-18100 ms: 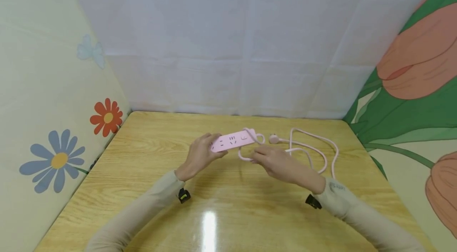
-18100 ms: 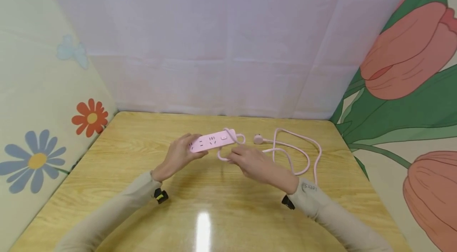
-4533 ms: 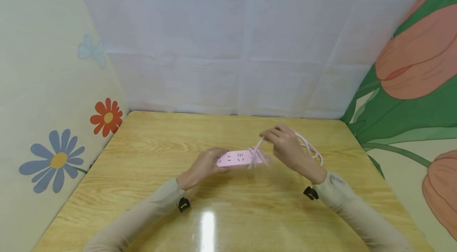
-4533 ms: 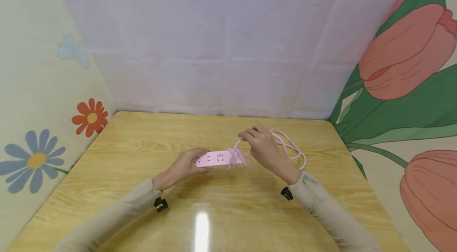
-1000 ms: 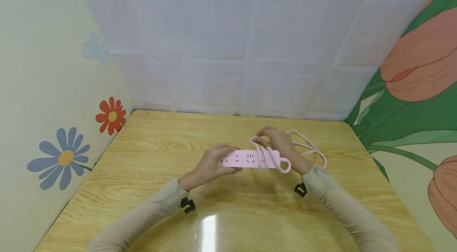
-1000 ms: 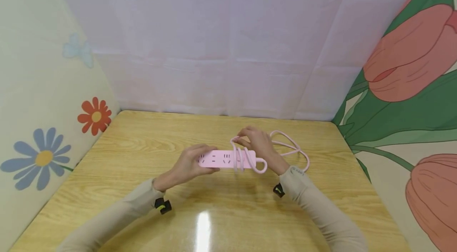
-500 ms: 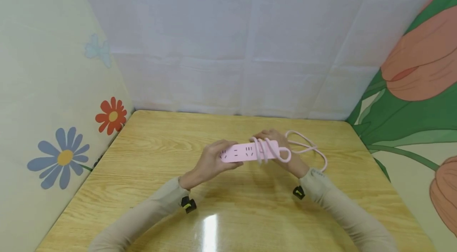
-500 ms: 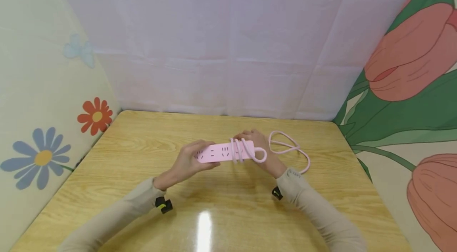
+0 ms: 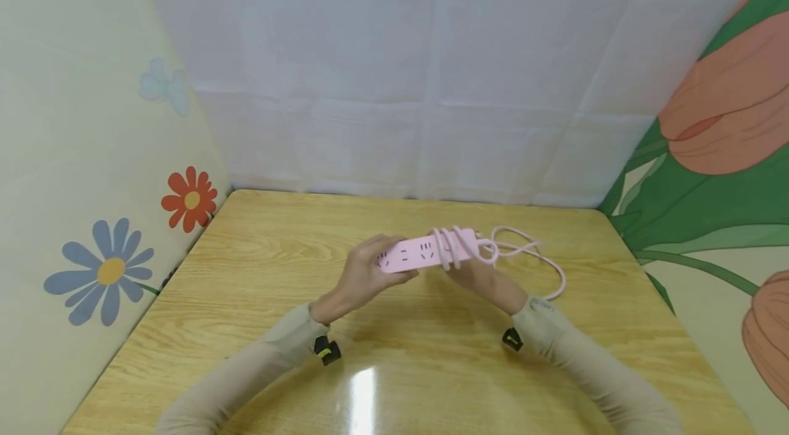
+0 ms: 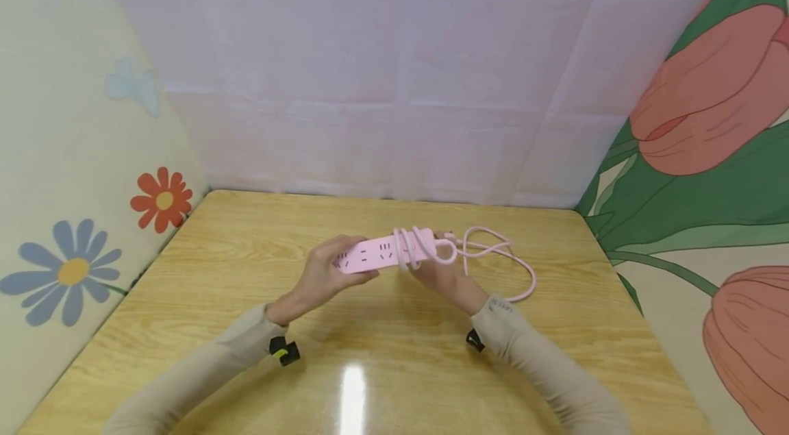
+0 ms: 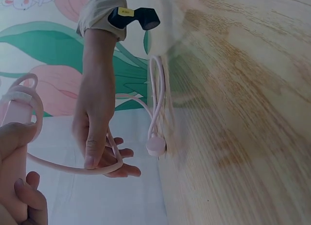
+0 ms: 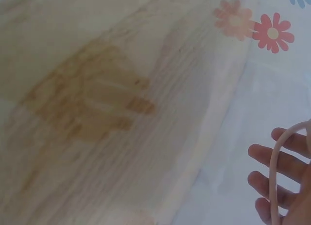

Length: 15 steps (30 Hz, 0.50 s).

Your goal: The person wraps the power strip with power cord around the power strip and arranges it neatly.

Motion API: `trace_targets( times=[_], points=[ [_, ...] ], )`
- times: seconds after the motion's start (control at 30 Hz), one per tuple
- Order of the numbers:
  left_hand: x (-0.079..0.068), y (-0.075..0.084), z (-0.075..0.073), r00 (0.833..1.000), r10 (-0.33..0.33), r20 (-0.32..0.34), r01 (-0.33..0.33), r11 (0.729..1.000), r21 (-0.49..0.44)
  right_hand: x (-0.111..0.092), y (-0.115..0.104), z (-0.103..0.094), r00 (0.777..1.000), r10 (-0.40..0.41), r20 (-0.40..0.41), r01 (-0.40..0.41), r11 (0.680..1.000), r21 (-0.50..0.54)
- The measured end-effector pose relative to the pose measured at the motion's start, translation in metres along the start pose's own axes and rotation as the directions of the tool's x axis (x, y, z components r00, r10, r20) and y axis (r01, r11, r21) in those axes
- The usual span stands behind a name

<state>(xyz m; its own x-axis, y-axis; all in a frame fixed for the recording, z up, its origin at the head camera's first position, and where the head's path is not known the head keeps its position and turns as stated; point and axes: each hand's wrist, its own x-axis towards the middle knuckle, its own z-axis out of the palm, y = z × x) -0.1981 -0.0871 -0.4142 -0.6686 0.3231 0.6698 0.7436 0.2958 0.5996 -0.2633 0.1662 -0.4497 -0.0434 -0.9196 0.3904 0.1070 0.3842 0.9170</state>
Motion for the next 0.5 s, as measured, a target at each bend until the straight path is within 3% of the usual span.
trace_targets(
  times=[0.03, 0.07, 0.1, 0.17, 0.2, 0.23, 0.27, 0.3, 0.43, 0.5],
  points=[
    [0.000, 0.000, 0.000, 1.000, -0.001, -0.005, 0.001, 1.000, 0.001, 0.002, -0.002, 0.000, 0.998, 0.059, 0.021, -0.061, 0.989, 0.138],
    [0.001, -0.001, -0.001, 1.000, 0.000, -0.009, 0.000, 1.000, 0.003, 0.004, -0.004, -0.001, 0.992, 0.121, 0.045, -0.129, 0.952, 0.278],
    [0.001, -0.001, -0.001, 1.000, 0.001, -0.013, -0.001, 1.000, 0.003, 0.007, -0.006, -0.001, 0.977, 0.199, 0.076, -0.212, 0.872, 0.440],
    [0.002, -0.001, -0.001, 1.000, 0.000, -0.022, 0.000, 1.000, 0.006, 0.011, -0.007, -0.004, 0.943, 0.286, 0.168, -0.321, 0.657, 0.682],
    [0.002, -0.001, -0.002, 1.000, -0.002, -0.029, 0.002, 1.000, 0.010, 0.013, -0.007, -0.006, 0.921, 0.317, 0.226, -0.371, 0.538, 0.757],
    [0.002, -0.001, -0.002, 0.999, -0.004, -0.036, 0.004, 1.000, 0.012, 0.014, -0.008, -0.007, 0.903, 0.338, 0.265, -0.400, 0.440, 0.804],
    [0.003, -0.001, -0.002, 0.999, -0.006, -0.041, 0.007, 1.000, 0.016, 0.015, -0.008, -0.007, 0.896, 0.338, 0.289, -0.411, 0.379, 0.829],
    [0.003, -0.001, -0.003, 0.999, -0.008, -0.046, 0.009, 1.000, 0.019, 0.016, -0.008, -0.008, 0.889, 0.335, 0.313, -0.421, 0.323, 0.848],
    [0.004, 0.000, -0.005, 0.998, -0.022, -0.060, 0.023, 0.999, 0.027, 0.018, -0.008, -0.009, 0.875, 0.326, 0.357, -0.433, 0.199, 0.879],
    [0.004, 0.001, -0.006, 0.997, -0.037, -0.063, 0.039, 0.999, 0.024, 0.018, -0.007, -0.012, 0.861, 0.292, 0.416, -0.463, 0.113, 0.879]
  ],
)
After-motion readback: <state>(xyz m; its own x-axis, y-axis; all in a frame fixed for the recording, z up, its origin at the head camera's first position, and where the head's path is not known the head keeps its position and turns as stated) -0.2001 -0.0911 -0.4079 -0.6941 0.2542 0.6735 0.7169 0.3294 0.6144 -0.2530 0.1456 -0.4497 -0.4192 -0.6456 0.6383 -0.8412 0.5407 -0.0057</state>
